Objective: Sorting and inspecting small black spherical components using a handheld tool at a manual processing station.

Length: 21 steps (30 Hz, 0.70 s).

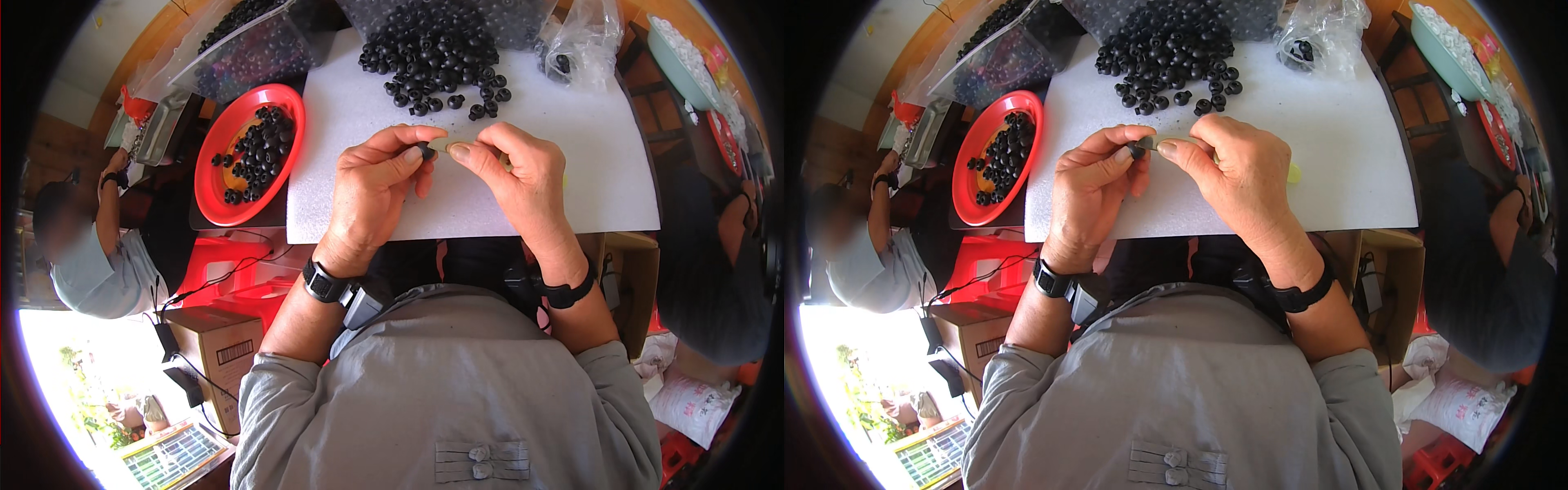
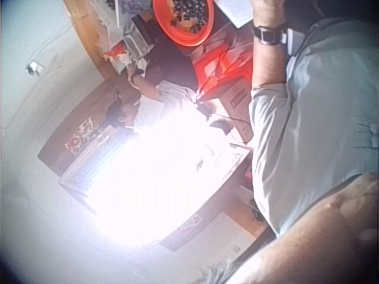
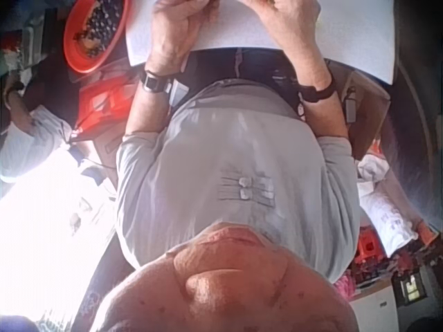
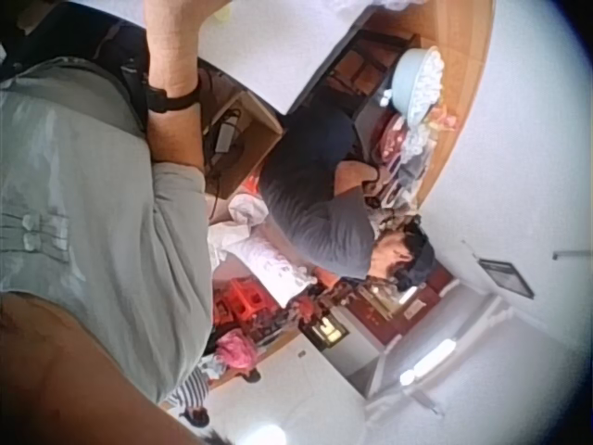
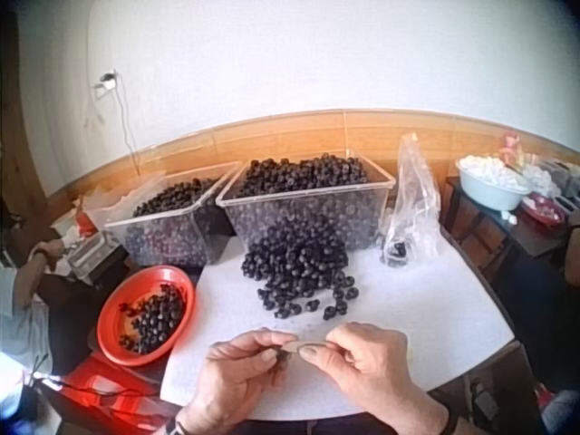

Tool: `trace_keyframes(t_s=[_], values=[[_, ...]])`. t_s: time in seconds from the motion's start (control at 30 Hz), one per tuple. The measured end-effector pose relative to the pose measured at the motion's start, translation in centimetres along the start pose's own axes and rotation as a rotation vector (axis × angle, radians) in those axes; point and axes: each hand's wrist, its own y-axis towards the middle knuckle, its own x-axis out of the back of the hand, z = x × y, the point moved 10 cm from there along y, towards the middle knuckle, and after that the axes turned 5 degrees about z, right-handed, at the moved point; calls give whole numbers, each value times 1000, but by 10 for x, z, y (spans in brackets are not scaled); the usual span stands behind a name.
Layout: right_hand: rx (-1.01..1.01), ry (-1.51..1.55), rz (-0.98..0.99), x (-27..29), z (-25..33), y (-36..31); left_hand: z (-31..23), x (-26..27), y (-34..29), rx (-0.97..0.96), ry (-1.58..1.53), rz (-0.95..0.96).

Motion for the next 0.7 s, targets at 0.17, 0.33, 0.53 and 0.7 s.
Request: trace_keyframes(t_s=[0.17, 0.33, 0.53, 0.7], values=[[20, -33, 23, -2, 1, 0, 1, 2, 0, 3, -5, -12], [40, -51, 74, -5, 3, 0, 0, 0, 0, 5, -4, -18], [52, 148, -61, 9, 4, -5, 0, 3, 1, 7, -27, -10], [26, 167, -129, 11, 0, -4, 0, -1, -1, -7, 4, -9]])
